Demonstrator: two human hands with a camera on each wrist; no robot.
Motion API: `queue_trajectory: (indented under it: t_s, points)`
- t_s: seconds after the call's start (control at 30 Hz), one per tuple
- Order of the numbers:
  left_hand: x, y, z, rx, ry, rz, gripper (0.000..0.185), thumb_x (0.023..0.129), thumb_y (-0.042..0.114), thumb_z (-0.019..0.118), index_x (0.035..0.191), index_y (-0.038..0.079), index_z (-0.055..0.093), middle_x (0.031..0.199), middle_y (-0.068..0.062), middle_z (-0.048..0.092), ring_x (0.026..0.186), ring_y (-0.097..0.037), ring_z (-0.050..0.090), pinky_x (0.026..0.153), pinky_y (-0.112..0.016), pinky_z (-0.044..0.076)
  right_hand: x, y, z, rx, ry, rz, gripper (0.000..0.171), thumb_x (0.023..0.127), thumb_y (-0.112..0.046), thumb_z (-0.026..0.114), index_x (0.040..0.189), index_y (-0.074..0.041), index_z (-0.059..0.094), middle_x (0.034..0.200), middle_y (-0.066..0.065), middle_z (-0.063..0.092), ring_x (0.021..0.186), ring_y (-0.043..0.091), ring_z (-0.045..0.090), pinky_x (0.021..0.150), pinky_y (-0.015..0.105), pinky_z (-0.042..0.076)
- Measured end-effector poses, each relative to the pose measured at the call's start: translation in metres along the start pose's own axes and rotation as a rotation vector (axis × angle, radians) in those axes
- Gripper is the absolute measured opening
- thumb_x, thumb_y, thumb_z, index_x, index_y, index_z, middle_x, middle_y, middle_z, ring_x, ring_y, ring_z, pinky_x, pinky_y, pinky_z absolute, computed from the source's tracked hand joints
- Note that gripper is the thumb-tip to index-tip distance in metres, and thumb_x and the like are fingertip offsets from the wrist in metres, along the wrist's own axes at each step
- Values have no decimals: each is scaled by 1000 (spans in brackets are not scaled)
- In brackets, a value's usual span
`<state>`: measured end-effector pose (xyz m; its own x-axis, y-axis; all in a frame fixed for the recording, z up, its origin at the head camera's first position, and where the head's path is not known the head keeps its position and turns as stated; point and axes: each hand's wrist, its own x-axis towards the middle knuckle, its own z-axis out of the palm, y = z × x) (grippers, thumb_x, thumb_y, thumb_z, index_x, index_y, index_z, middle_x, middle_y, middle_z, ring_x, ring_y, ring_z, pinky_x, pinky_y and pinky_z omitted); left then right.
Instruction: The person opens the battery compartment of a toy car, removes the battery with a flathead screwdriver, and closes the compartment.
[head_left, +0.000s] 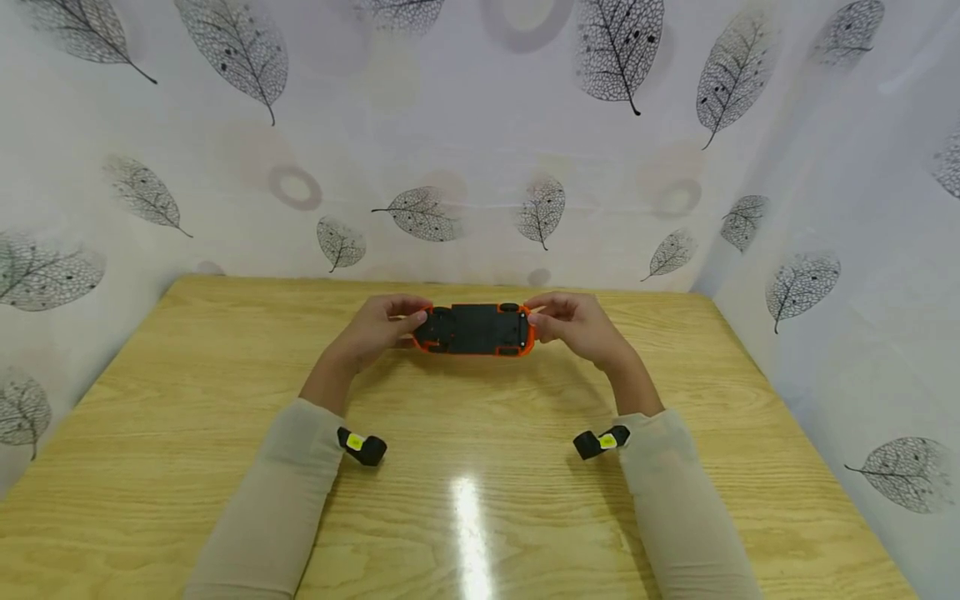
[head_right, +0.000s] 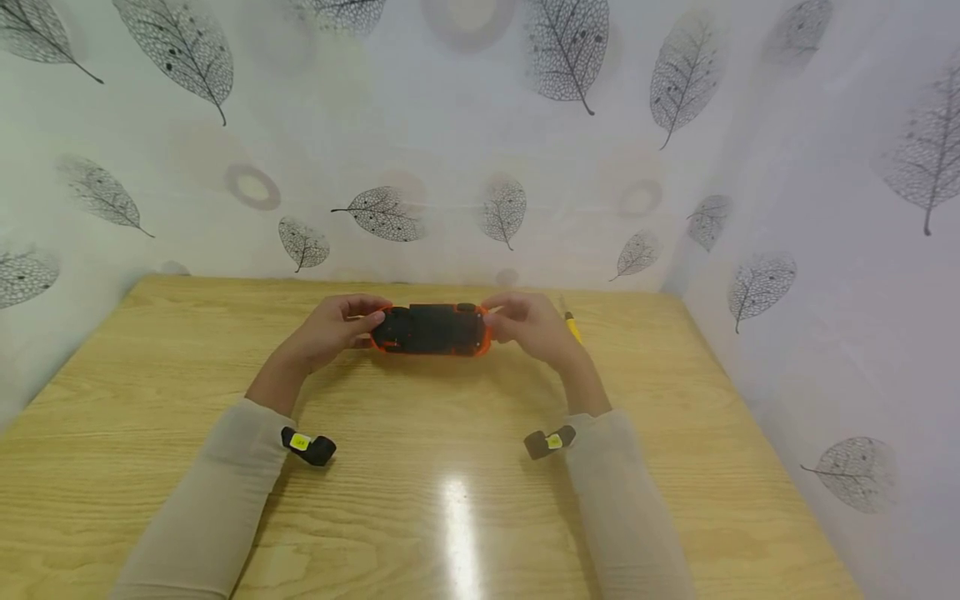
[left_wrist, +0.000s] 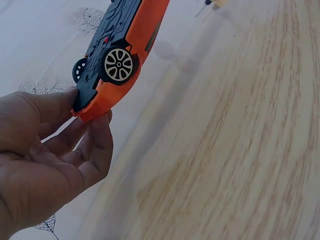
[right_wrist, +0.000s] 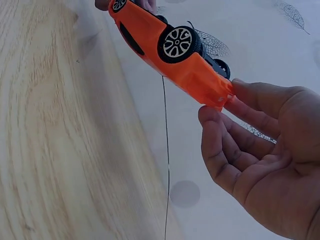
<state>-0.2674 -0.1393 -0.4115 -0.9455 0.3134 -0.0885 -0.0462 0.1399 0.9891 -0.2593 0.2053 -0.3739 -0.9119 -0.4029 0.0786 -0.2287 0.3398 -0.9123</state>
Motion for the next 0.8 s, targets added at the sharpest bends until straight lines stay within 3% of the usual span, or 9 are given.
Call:
queue_trajectory:
  t_s: [0.13, 0.47, 0.8]
  points:
    - [1, -1, 3, 11, 9, -16, 35, 105, 11, 59, 138, -2, 59, 134, -18, 58, 103, -17, 63, 83, -26, 59, 2, 4, 1, 37, -10, 49, 30, 101, -16, 69, 127, -2, 69, 98, 14, 74, 92, 49, 67, 87, 60, 58]
    - [1, -4, 4, 39, 32, -63, 35, 106, 16, 59, 136, -1, 61, 128, -16, 62, 96, -14, 63, 77, -25, 56, 5, 11, 5, 118, -54, 232, 31, 102, -12, 66, 130, 0, 65, 106, 14, 73, 82, 26, 69, 89, 51, 61]
    - [3, -8, 5, 84, 43, -80, 33, 106, 17, 60, 133, -1, 64, 124, -16, 64, 87, -15, 60, 70, -24, 55, 9, 23, 8, 160, -99, 314, 33, 101, -8, 66, 133, 1, 63, 115, 17, 68, 91, 24, 71, 87, 42, 62]
